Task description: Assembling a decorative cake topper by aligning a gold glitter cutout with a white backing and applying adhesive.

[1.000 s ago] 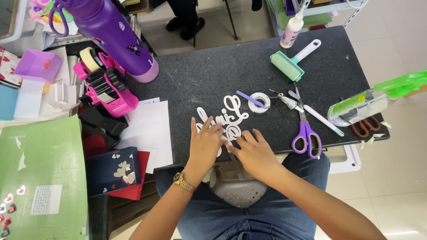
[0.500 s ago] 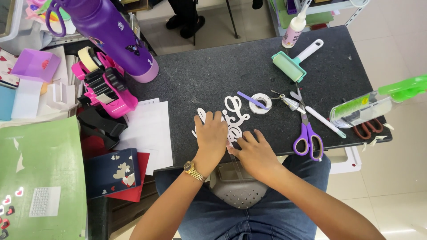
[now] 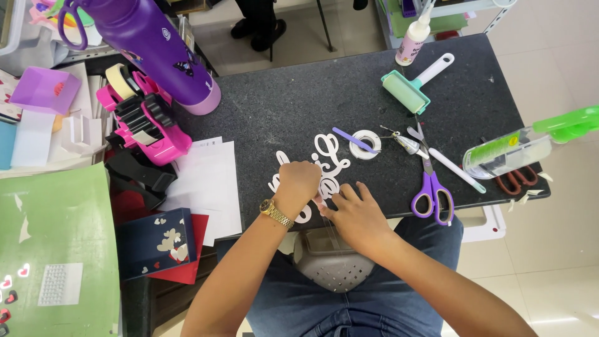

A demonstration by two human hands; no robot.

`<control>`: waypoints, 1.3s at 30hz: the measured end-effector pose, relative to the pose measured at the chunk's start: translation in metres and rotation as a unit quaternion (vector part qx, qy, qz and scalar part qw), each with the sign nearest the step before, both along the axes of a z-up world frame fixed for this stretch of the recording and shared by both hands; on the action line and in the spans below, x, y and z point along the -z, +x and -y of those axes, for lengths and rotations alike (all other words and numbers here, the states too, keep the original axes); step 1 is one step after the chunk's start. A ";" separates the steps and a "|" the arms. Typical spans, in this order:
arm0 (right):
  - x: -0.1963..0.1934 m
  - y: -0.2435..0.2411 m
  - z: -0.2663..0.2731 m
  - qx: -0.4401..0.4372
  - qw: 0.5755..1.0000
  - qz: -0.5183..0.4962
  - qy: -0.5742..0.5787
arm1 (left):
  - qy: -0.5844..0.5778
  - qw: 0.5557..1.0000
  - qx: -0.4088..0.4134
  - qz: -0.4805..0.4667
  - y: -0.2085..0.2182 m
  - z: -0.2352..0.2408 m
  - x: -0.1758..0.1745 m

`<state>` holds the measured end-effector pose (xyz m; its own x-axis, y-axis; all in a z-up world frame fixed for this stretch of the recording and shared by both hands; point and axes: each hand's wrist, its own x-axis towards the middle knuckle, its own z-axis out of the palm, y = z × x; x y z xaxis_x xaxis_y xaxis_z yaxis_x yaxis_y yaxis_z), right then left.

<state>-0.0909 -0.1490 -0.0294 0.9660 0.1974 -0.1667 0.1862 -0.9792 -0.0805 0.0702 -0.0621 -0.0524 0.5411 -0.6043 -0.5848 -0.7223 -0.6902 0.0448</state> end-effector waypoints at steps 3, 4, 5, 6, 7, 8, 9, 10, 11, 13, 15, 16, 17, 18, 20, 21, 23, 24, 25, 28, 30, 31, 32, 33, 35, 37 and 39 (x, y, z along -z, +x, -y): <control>-0.001 0.001 -0.001 -0.002 1.000 0.006 -0.006 | -0.052 0.998 0.018 0.018 0.004 -0.002 0.023; -0.002 0.002 -0.001 0.001 1.000 -0.004 -0.005 | -0.050 0.999 0.012 0.011 0.004 -0.001 0.021; -0.003 0.002 -0.001 0.005 1.000 -0.014 -0.003 | -0.047 0.999 0.007 0.004 0.005 0.000 0.020; -0.004 0.002 -0.002 0.005 1.000 -0.013 -0.003 | -0.047 0.999 0.007 0.004 0.005 -0.001 0.024; -0.005 0.002 -0.002 0.010 1.000 -0.016 -0.002 | -0.046 0.999 0.007 0.001 0.005 -0.001 0.027; -0.006 0.002 -0.003 0.016 1.000 -0.019 0.000 | -0.045 0.999 0.008 -0.001 0.005 -0.002 0.031; -0.007 0.002 -0.003 0.016 1.000 -0.019 0.000 | -0.045 0.999 0.008 -0.001 0.005 -0.002 0.023; -0.007 0.002 -0.004 0.014 1.000 -0.019 0.001 | -0.032 0.999 0.009 -0.011 0.004 -0.002 0.014; -0.007 0.002 -0.004 0.013 1.000 -0.019 0.003 | -0.020 1.000 0.010 -0.020 0.003 -0.001 0.006; -0.010 0.001 -0.005 0.012 1.000 -0.014 0.000 | -0.013 0.999 0.014 -0.030 0.000 -0.001 -0.013; -0.010 0.001 -0.007 0.009 1.000 -0.010 -0.002 | -0.005 0.999 0.017 -0.040 -0.002 -0.003 -0.017; -0.010 0.001 -0.007 0.010 1.000 -0.014 -0.003 | -0.017 0.999 0.010 -0.038 -0.001 -0.004 -0.011; -0.009 0.001 -0.007 0.011 1.000 -0.018 -0.003 | -0.029 0.999 0.003 -0.036 -0.001 -0.006 -0.006; -0.009 0.001 -0.007 0.011 1.000 -0.018 -0.004 | -0.029 0.999 0.002 -0.036 -0.002 -0.006 -0.007; -0.008 0.000 -0.007 0.010 1.000 -0.016 0.000 | -0.037 0.999 0.006 -0.030 -0.003 -0.008 -0.010; -0.007 0.001 -0.007 0.009 1.000 -0.016 -0.001 | -0.038 0.999 0.006 -0.030 -0.002 -0.007 -0.007; -0.006 0.000 -0.008 0.021 1.000 -0.007 0.002 | -0.035 0.999 0.007 -0.030 -0.001 -0.006 0.000; -0.006 0.000 -0.009 0.020 1.000 -0.007 0.002 | -0.036 0.999 0.006 -0.030 0.000 -0.006 0.004; -0.006 0.000 -0.009 0.019 1.000 -0.005 0.002 | -0.040 0.999 0.004 -0.028 0.000 -0.005 0.008; -0.006 0.001 -0.009 0.015 1.000 -0.001 -0.001 | -0.050 0.998 0.001 -0.026 0.001 -0.006 0.015; -0.007 0.001 -0.009 0.014 1.000 0.002 -0.004 | -0.057 0.998 0.003 -0.026 0.001 -0.006 0.015; -0.008 0.001 -0.009 0.015 1.000 0.000 -0.002 | -0.055 0.998 0.006 -0.023 0.000 -0.006 0.012; -0.009 0.001 -0.009 0.017 1.000 -0.003 0.000 | -0.053 0.998 0.010 -0.021 0.000 -0.006 0.010; -0.009 0.000 -0.009 0.017 1.000 -0.003 -0.001 | -0.053 0.998 0.011 -0.021 0.000 -0.006 0.015; -0.009 0.000 -0.009 0.012 1.000 0.003 0.000 | -0.072 0.997 0.011 -0.019 0.001 -0.007 0.024; -0.005 0.001 -0.010 0.014 1.000 0.001 -0.003 | -0.071 0.997 0.010 -0.019 0.001 -0.008 0.022; -0.004 0.001 -0.010 0.015 1.000 -0.001 -0.006 | -0.070 0.997 0.010 -0.019 0.001 -0.007 0.022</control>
<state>-0.0903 -0.1392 -0.0253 0.9712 0.1660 -0.1708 0.1561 -0.9853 -0.0700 0.0712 -0.0547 -0.0740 0.5074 -0.6923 -0.5131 -0.7317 -0.6606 0.1678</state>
